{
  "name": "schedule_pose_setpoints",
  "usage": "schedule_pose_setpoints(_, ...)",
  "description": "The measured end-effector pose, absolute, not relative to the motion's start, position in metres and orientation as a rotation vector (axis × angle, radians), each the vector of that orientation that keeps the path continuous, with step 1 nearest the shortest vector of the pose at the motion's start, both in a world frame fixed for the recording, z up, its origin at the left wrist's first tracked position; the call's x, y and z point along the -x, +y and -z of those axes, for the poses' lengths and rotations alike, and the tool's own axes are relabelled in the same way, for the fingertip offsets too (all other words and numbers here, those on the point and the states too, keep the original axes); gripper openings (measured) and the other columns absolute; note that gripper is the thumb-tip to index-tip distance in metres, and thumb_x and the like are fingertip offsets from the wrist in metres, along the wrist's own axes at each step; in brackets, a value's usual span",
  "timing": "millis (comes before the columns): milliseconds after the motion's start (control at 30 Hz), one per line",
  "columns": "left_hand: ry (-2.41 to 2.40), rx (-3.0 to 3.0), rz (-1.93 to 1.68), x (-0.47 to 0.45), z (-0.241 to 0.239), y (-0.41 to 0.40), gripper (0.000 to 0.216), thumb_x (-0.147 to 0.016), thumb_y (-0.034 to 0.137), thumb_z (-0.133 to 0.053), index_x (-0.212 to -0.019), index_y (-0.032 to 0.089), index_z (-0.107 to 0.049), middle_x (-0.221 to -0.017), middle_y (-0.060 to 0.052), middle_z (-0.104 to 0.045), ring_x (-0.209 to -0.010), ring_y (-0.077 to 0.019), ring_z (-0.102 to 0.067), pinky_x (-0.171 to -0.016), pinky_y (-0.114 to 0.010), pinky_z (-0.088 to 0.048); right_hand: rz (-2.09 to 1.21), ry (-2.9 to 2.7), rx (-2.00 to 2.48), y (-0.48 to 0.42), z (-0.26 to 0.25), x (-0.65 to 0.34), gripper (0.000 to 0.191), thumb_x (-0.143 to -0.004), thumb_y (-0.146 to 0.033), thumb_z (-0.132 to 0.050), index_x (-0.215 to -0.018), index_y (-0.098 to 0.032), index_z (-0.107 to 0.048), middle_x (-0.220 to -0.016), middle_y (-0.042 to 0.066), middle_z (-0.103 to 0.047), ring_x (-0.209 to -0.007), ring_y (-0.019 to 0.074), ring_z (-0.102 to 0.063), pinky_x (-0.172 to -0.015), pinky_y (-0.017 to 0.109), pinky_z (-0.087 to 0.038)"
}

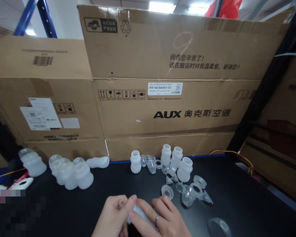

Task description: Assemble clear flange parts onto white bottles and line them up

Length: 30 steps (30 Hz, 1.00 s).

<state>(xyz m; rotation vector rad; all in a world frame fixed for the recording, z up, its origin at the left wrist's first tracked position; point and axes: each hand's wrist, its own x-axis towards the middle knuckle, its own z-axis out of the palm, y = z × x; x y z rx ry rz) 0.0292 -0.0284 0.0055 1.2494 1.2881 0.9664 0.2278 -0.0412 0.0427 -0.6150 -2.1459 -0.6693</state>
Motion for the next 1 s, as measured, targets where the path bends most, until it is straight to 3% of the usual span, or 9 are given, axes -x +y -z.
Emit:
schedule_pose_setpoints(100, 1.301, -1.284, -0.956, -0.030, -0.007, -0.030, 0.067, -0.081, 0.083, -0.061, -0.060, 0.019, -0.056, -0.037, 0.004, -0.048, -0.029, -0.0063, -0.038, -0.034, -0.016, -0.019, 0.464, -2.159, 0.659, -0.039, -0.031, -0.229, 0.040, -0.096, -0.022, -0.065, -0.136, -0.020, -0.064, -0.107, 0.005, -0.084, -0.063, 0.0205, -0.065, -0.058, 0.035, -0.052)
schedule_pose_setpoints(233, 1.114, -1.379, -1.166, -0.029, -0.017, -0.032, 0.054, -0.076, 0.069, -0.079, -0.069, 0.019, -0.059, -0.056, 0.006, -0.051, -0.049, -0.0080, -0.044, -0.049, -0.018, -0.037, -0.088, -2.047, 0.827, -0.038, -0.008, -0.238, 0.083, -0.089, -0.056, -0.078, -0.158, -0.027, -0.043, -0.112, 0.006, -0.083, -0.083, 0.0263, -0.074, -0.075, 0.037, -0.061)
schedule_pose_setpoints(300, 0.991, -1.454, -1.194, -0.024, -0.023, -0.030, 0.046, -0.074, 0.062, -0.085, -0.077, 0.020, -0.068, -0.068, 0.004, -0.056, -0.062, -0.0108, -0.051, -0.061, -0.021, -0.044, -0.383, -1.967, 0.865, -0.039, -0.005, -0.242, 0.088, -0.086, -0.062, -0.079, -0.160, -0.035, -0.040, -0.121, 0.006, -0.080, -0.102, 0.0294, -0.076, -0.089, 0.040, -0.061)
schedule_pose_setpoints(400, 0.835, -1.598, -1.086, -0.012, -0.029, -0.025, 0.045, -0.080, 0.059, -0.082, -0.110, 0.026, -0.079, -0.099, -0.004, -0.065, -0.084, -0.0196, -0.064, -0.077, -0.029, -0.052, -0.898, -1.798, 0.860, -0.040, -0.015, -0.245, 0.087, -0.086, -0.063, -0.078, -0.159, -0.035, -0.040, -0.122, 0.009, -0.078, -0.108, 0.0297, -0.075, -0.091, 0.040, -0.060)
schedule_pose_setpoints(533, 0.876, -1.633, -1.042, -0.001, -0.028, -0.019, 0.060, -0.090, 0.050, -0.075, -0.147, 0.038, -0.061, -0.136, -0.009, -0.053, -0.128, -0.0316, -0.056, -0.108, -0.043, -0.044, -1.287, -1.577, 0.812, -0.039, -0.031, -0.241, 0.100, -0.079, -0.061, -0.086, -0.160, -0.026, -0.038, -0.119, 0.013, -0.078, -0.106, 0.0301, -0.075, -0.093, 0.042, -0.058)
schedule_pose_setpoints(667, 0.691, -1.372, -1.084, -0.003, -0.022, -0.017, 0.096, -0.083, 0.048, -0.082, -0.164, 0.039, -0.031, -0.127, -0.008, -0.059, -0.123, -0.0307, -0.059, -0.108, -0.044, -0.043, -1.142, -1.588, 0.903, -0.037, -0.026, -0.239, 0.093, -0.079, -0.052, -0.088, -0.157, -0.026, -0.043, -0.129, 0.017, -0.075, -0.116, 0.0346, -0.073, -0.100, 0.048, -0.056)
schedule_pose_setpoints(800, 0.579, -1.305, -1.095, -0.011, -0.019, -0.018, 0.102, -0.076, 0.058, -0.084, -0.162, 0.031, -0.036, -0.130, -0.011, -0.066, -0.130, -0.0364, -0.059, -0.112, -0.047, -0.038, -0.682, -1.805, 1.014, -0.034, -0.018, -0.242, 0.080, -0.084, -0.039, -0.085, -0.154, -0.030, -0.047, -0.136, 0.013, -0.073, -0.122, 0.0360, -0.070, -0.110, 0.054, -0.050)
schedule_pose_setpoints(933, 0.685, -1.251, -1.188, -0.019, -0.016, -0.022, 0.110, -0.068, 0.071, -0.085, -0.159, 0.028, -0.040, -0.129, -0.014, -0.072, -0.125, -0.0386, -0.065, -0.111, -0.048, -0.040, -0.301, -2.015, 0.982, -0.034, -0.016, -0.241, 0.084, -0.081, -0.035, -0.086, -0.154, -0.030, -0.046, -0.132, 0.011, -0.075, -0.098, 0.0342, -0.075, -0.091, 0.050, -0.059)
schedule_pose_setpoints(1000, 0.733, -1.201, -1.242, -0.023, -0.016, -0.024, 0.111, -0.065, 0.073, -0.086, -0.157, 0.027, -0.044, -0.124, -0.015, -0.076, -0.130, -0.0394, -0.063, -0.112, -0.048, -0.041, -0.234, -1.985, 0.960, -0.034, -0.014, -0.238, 0.094, -0.079, -0.035, -0.088, -0.158, -0.030, -0.038, -0.132, 0.011, -0.075, -0.101, 0.0354, -0.075, -0.089, 0.048, -0.059)
